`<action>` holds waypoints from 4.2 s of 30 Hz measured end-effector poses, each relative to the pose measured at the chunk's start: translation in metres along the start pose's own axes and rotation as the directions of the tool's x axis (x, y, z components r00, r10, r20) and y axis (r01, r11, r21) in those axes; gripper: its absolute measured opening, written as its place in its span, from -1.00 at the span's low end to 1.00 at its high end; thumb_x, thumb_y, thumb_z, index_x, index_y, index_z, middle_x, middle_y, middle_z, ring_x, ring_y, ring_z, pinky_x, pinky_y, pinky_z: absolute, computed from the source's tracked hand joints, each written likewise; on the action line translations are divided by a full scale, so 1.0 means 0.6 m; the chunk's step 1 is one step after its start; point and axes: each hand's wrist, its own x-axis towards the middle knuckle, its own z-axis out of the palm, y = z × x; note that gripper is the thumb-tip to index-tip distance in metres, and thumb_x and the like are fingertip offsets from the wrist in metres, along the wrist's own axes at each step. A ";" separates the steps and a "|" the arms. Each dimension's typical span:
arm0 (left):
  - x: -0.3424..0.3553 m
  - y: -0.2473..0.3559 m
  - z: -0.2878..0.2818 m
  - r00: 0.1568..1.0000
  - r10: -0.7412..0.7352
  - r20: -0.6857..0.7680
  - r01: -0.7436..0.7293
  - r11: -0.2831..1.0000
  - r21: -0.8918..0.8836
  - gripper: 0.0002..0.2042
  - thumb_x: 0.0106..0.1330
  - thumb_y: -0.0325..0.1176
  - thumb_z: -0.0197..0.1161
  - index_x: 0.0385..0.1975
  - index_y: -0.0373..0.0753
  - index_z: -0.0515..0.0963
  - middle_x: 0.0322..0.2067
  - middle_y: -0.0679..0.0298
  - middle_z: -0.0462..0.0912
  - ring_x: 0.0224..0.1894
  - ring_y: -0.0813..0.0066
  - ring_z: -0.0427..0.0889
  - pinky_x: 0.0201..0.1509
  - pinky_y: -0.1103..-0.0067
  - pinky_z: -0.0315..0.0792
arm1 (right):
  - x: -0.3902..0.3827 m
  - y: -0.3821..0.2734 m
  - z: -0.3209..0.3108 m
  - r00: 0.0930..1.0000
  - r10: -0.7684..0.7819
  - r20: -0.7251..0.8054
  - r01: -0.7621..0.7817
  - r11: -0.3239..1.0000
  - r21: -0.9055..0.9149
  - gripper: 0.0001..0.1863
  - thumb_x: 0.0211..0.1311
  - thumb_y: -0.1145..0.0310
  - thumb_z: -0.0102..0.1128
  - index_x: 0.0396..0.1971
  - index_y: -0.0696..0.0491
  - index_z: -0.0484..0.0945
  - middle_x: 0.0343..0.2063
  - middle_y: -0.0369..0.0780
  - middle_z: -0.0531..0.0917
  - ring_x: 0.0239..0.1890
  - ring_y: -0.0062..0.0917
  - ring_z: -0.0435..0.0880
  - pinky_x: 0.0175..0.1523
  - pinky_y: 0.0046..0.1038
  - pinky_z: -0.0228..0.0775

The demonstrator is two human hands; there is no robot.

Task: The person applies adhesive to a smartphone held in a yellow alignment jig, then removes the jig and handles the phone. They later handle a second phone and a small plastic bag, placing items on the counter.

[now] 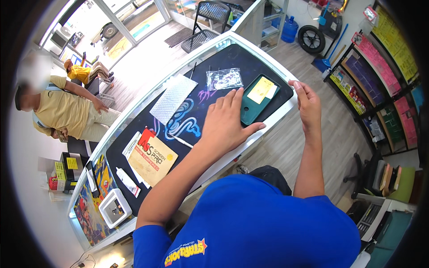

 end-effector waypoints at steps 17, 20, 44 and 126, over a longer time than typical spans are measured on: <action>-0.070 -0.038 -0.058 0.988 -0.149 0.042 0.153 0.981 -0.116 -0.11 0.04 -0.40 0.43 0.46 -0.14 0.17 0.30 0.13 0.38 0.37 0.10 0.28 0.52 0.30 0.08 | 0.088 0.039 0.042 0.956 -0.177 0.233 0.211 0.969 -0.131 -0.68 0.45 0.18 0.23 -0.11 0.14 0.74 -0.45 -0.40 0.64 -0.43 -0.80 0.42 -0.32 -0.70 0.21; -0.108 -0.050 -0.084 0.980 -0.197 0.032 0.200 0.973 -0.112 -0.13 0.02 -0.44 0.43 0.44 -0.16 0.21 0.29 0.14 0.41 0.35 0.09 0.32 0.49 0.30 0.16 | 0.084 0.031 0.038 0.948 -0.093 0.303 0.153 0.972 -0.179 -0.69 0.44 0.18 0.26 -0.11 0.12 0.75 -0.46 -0.40 0.64 -0.46 -0.80 0.41 -0.35 -0.71 0.19; -0.253 -0.128 -0.189 0.840 -0.519 -0.157 0.473 0.843 -0.254 -0.20 0.09 -0.32 0.41 0.43 -0.11 0.29 0.19 0.10 0.41 0.26 0.24 0.38 0.44 0.43 0.17 | 0.011 0.003 0.120 0.738 -0.062 0.672 0.232 0.959 -0.166 -0.79 0.39 0.35 0.28 -0.15 0.17 0.74 -0.47 -0.38 0.65 -0.45 -0.82 0.42 -0.33 -0.69 0.23; -0.057 -0.146 -0.123 0.949 -0.107 -0.298 0.151 0.980 0.127 -0.51 0.34 0.02 0.28 0.07 -0.26 0.60 0.00 0.07 0.66 0.15 0.08 0.55 0.33 0.27 0.27 | 0.052 0.027 0.141 0.952 -0.095 0.291 0.170 0.954 -0.245 -0.73 0.33 0.24 0.34 -0.24 0.18 0.70 -0.67 -0.41 0.47 -0.60 -0.74 0.34 -0.46 -0.60 0.15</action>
